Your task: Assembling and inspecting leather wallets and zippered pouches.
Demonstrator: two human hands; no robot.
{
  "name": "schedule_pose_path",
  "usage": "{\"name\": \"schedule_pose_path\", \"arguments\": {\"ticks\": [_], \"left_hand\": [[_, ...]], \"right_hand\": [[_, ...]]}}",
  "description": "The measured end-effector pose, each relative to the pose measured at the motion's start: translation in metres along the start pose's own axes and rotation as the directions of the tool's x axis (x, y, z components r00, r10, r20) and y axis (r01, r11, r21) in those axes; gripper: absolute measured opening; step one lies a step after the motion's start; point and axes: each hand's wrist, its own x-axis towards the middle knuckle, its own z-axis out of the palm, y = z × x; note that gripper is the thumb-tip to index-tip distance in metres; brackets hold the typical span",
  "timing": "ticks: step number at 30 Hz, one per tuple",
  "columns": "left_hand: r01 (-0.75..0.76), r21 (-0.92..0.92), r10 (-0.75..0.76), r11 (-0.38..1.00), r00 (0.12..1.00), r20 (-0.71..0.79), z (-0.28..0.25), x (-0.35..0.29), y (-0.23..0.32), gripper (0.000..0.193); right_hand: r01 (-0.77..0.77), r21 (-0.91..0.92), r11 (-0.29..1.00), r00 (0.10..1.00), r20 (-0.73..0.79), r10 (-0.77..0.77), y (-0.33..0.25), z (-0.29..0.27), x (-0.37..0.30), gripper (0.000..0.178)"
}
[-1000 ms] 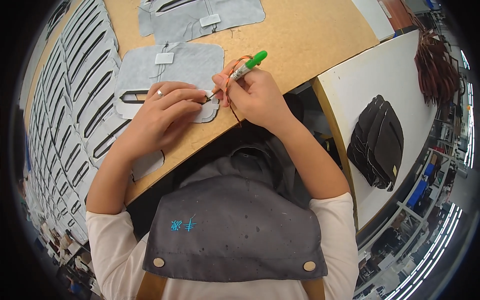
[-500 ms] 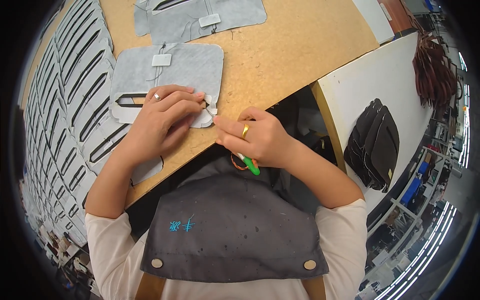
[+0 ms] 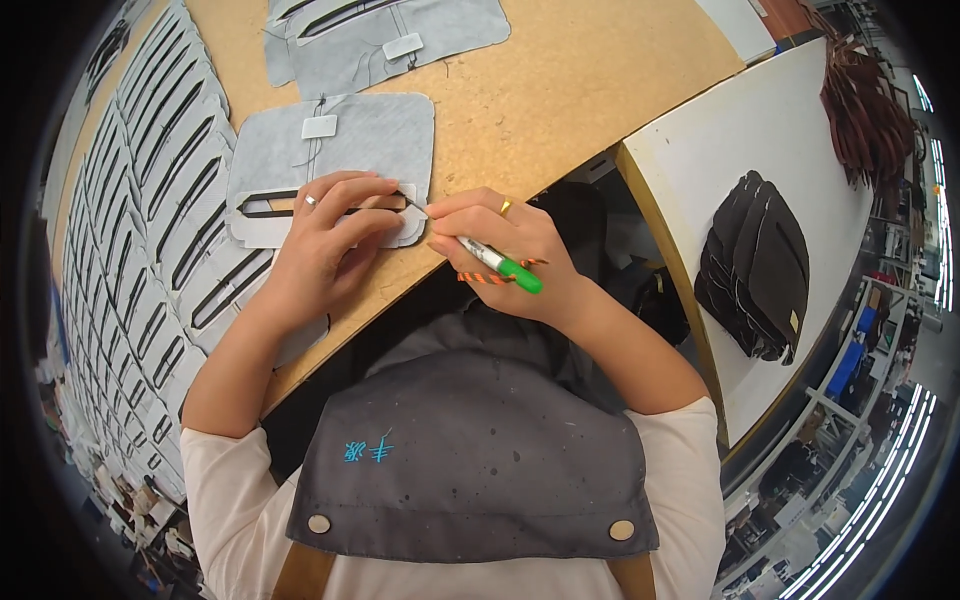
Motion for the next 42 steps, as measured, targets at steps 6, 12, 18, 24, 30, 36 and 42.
{"name": "schedule_pose_path", "arguments": {"ticks": [6, 12, 18, 24, 30, 36, 42], "left_hand": [[-0.004, 0.029, 0.005, 1.0, 0.999, -0.033, 0.004, 0.001, 0.001, 0.032], [-0.007, 0.059, 0.007, 0.998, 1.0, 0.002, 0.001, 0.0, 0.0, 0.035], [0.008, 0.037, -0.01, 0.999, 0.999, 0.043, -0.003, 0.002, 0.002, 0.038], [0.02, 0.032, -0.021, 0.999, 0.999, 0.035, -0.001, 0.0, 0.001, 0.037], [0.035, 0.03, -0.036, 0.999, 0.998, 0.045, -0.001, 0.001, 0.002, 0.038], [0.032, 0.031, -0.034, 0.999, 0.998, 0.057, -0.003, 0.002, 0.002, 0.04], [0.018, 0.042, -0.02, 0.999, 0.998, 0.055, -0.003, 0.002, 0.002, 0.041]], "right_hand": [[-0.075, -0.089, 0.993, 0.996, 0.034, 0.079, -0.004, 0.004, 0.005, 0.01], [-0.061, -0.168, 0.984, 0.996, 0.055, 0.071, -0.006, 0.007, 0.008, 0.01], [-0.049, -0.137, 0.989, 0.999, -0.005, 0.048, 0.0, 0.006, 0.013, 0.008], [-0.187, 0.0, 0.982, 0.98, -0.074, 0.186, -0.001, 0.005, 0.008, 0.007], [-0.1, -0.052, 0.994, 0.995, -0.027, 0.099, -0.002, 0.011, 0.006, 0.007], [0.094, -0.287, 0.953, 0.996, 0.025, -0.09, -0.004, 0.014, 0.01, 0.009], [-0.028, -0.135, 0.99, 0.995, -0.095, 0.015, 0.003, 0.011, 0.017, 0.006]]}}
